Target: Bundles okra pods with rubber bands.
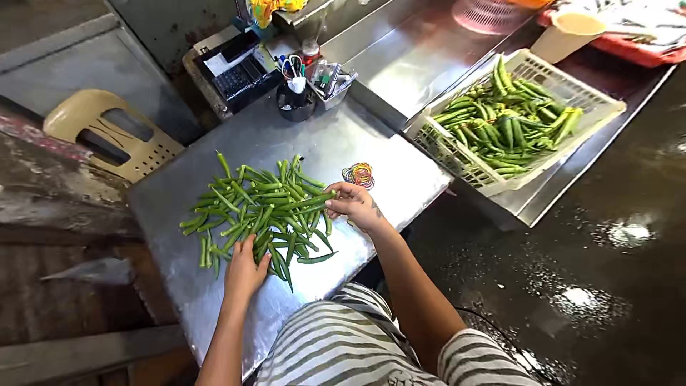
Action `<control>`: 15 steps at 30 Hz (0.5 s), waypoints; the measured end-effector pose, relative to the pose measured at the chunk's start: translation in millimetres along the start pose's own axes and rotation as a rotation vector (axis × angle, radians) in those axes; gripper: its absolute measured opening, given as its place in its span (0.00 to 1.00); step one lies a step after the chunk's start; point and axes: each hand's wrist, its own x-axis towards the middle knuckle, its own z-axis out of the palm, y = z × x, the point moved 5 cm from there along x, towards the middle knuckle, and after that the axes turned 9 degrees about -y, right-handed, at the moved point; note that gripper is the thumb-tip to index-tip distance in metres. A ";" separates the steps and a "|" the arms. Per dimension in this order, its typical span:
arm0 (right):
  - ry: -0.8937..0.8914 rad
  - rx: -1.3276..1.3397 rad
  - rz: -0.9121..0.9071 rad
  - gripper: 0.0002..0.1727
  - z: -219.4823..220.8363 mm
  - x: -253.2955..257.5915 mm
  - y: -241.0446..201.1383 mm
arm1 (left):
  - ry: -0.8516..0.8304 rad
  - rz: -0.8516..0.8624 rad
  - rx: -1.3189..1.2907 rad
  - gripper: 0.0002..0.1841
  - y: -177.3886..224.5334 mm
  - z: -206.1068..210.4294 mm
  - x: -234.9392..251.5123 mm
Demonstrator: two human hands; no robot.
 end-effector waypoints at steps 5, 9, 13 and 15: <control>-0.034 0.000 -0.006 0.13 -0.9 -0.1 6.1 | -0.020 -0.019 0.009 0.36 -0.3 -1.3 1.0; -0.116 0.031 -0.029 0.13 5.4 1.0 19.4 | -0.015 -0.009 0.000 0.35 -1.6 -0.2 2.4; -0.220 0.047 -0.052 0.13 17.4 5.0 42.1 | -0.043 -0.032 0.001 0.36 -4.2 0.7 2.7; -0.208 -0.116 0.000 0.13 20.4 8.2 55.9 | -0.045 -0.035 -0.003 0.36 -5.3 1.2 3.3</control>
